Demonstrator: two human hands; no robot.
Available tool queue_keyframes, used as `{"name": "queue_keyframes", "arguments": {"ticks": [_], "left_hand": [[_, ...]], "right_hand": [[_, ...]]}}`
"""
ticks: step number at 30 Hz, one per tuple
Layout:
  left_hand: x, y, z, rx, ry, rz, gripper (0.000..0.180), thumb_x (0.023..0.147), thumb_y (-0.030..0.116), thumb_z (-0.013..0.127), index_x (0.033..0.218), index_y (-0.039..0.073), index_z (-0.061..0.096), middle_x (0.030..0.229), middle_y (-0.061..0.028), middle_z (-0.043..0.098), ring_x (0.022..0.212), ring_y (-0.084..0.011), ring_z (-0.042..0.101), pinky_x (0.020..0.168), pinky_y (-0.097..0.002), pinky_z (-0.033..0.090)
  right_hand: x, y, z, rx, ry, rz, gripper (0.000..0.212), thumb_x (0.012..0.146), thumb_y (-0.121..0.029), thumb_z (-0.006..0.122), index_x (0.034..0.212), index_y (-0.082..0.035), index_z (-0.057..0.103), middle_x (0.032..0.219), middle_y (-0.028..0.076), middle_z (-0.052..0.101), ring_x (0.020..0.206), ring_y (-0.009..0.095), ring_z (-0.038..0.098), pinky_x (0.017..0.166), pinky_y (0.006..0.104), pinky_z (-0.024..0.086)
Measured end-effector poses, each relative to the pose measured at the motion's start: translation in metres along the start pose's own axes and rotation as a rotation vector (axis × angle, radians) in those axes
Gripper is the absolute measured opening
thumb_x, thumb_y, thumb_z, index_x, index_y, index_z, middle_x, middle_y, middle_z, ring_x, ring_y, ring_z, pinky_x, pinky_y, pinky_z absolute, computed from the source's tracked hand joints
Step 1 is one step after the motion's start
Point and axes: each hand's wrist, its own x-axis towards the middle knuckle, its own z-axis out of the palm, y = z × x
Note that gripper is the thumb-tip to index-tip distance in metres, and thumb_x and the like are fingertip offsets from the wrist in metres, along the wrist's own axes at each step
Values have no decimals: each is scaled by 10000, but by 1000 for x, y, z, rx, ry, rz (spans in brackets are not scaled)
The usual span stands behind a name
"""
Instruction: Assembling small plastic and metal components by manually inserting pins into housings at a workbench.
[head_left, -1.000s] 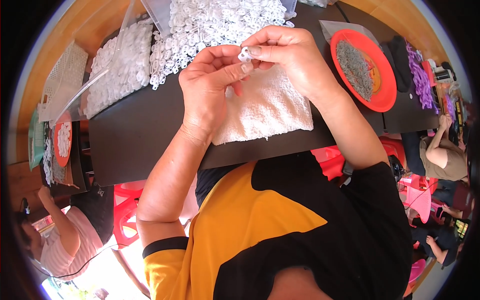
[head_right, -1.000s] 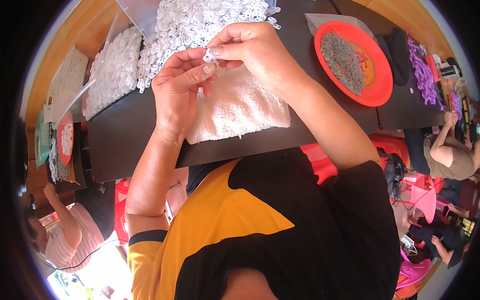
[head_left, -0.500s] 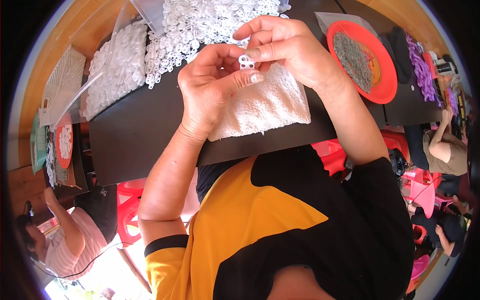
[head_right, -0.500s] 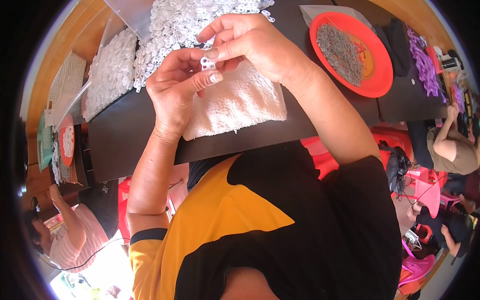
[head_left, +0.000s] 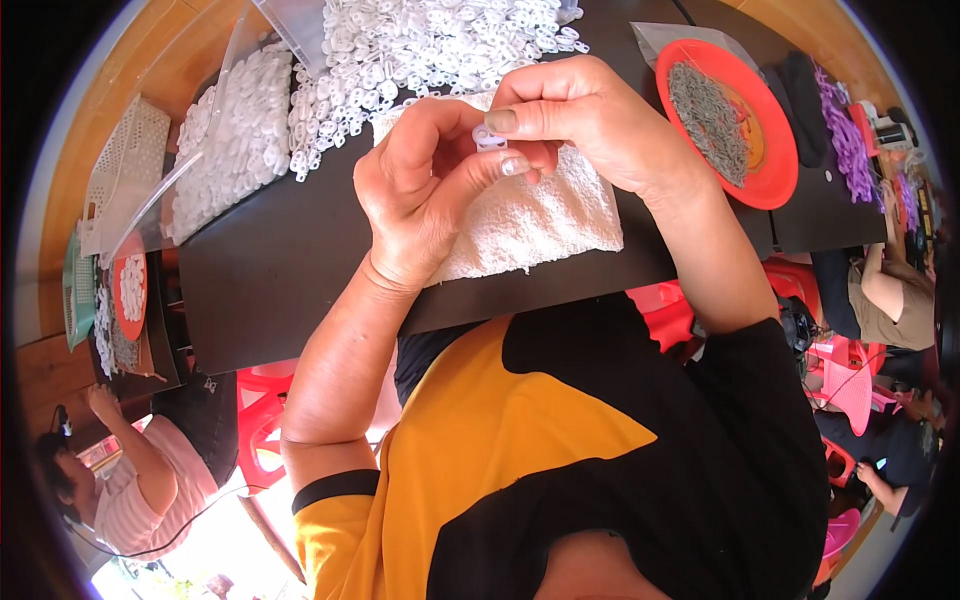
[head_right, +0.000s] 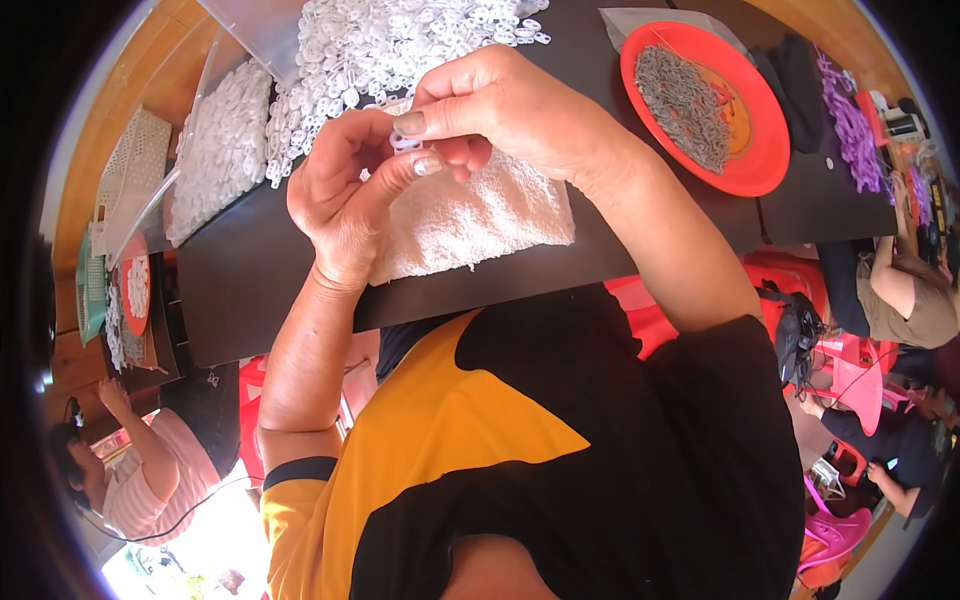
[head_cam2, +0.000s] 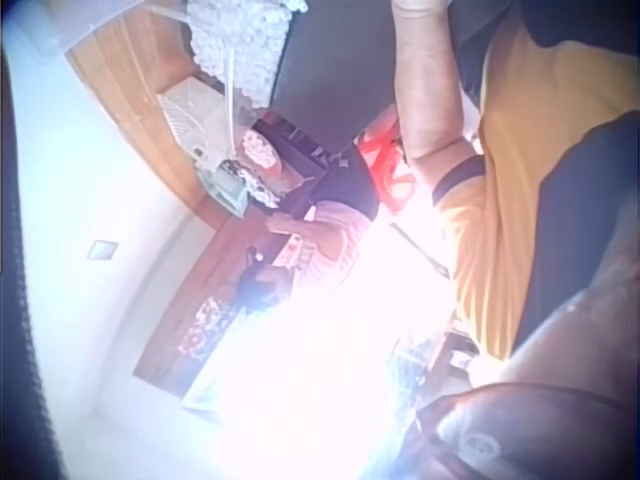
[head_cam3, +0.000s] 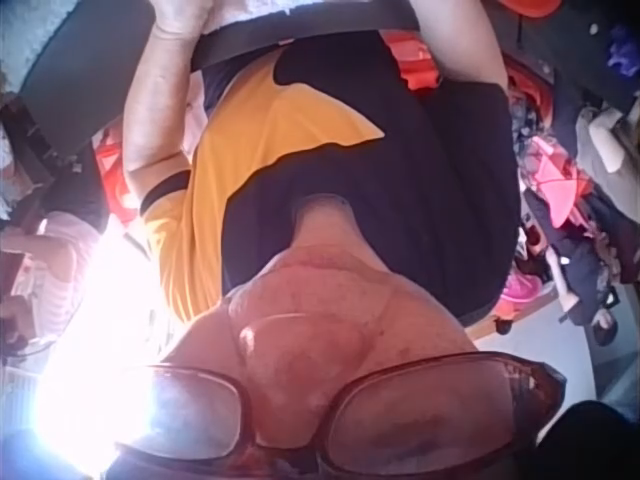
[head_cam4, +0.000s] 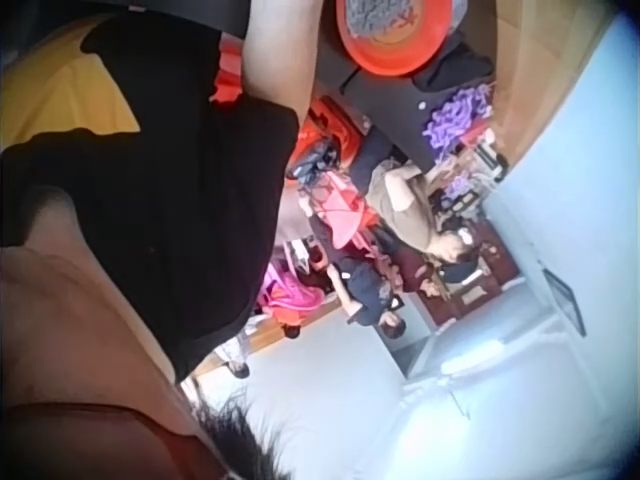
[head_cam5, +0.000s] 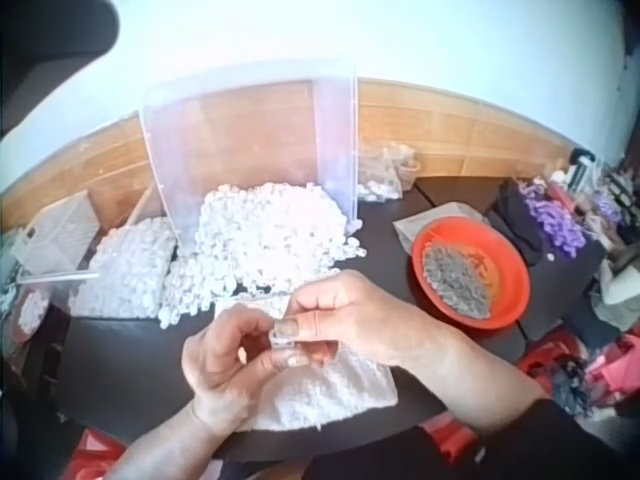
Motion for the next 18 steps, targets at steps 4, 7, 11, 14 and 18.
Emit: {"name": "queue_keyframes", "arguments": {"ticks": [4, 7, 11, 14, 18], "left_hand": [[-1, -1, -1, 51, 4, 47, 302, 741, 101, 832, 936, 20, 617, 728, -5, 603, 626, -47, 550, 550, -187, 457], [0, -1, -3, 140, 2, 130, 308, 735, 109, 834, 922, 21, 606, 712, -6, 583, 597, -57, 527, 525, -198, 440], [-1, -5, 0, 103, 27, 161, 317, 723, 117, 839, 906, 26, 597, 694, -12, 564, 566, -80, 508, 502, -213, 424], [-1, -7, -2, 160, 23, 205, 324, 716, 128, 842, 893, 28, 590, 684, -18, 552, 550, -100, 497, 492, -225, 416], [1, -5, -8, 244, -13, 272, 290, 750, 136, 818, 875, 23, 583, 681, -26, 550, 549, -106, 499, 484, -235, 416]], "right_hand": [[-3, -2, 4, 2, -12, 10, 219, 915, -192, 641, 806, -3, 652, 637, 18, 578, 560, 81, 549, 524, 219, 440], [-3, -3, 5, -40, -20, 19, 206, 937, -173, 610, 827, -3, 650, 650, 15, 581, 574, 74, 551, 527, 205, 429], [-3, -3, 9, -31, -17, 6, 214, 939, -177, 609, 810, -10, 646, 637, 15, 578, 578, 74, 567, 527, 198, 426], [-5, -1, 11, -8, -16, 19, 209, 939, -170, 603, 813, -9, 646, 641, 14, 580, 565, 70, 558, 519, 198, 417], [-3, 5, 14, 32, -36, 14, 200, 944, -156, 586, 826, -2, 634, 652, 20, 582, 553, 83, 557, 515, 199, 414]]}}
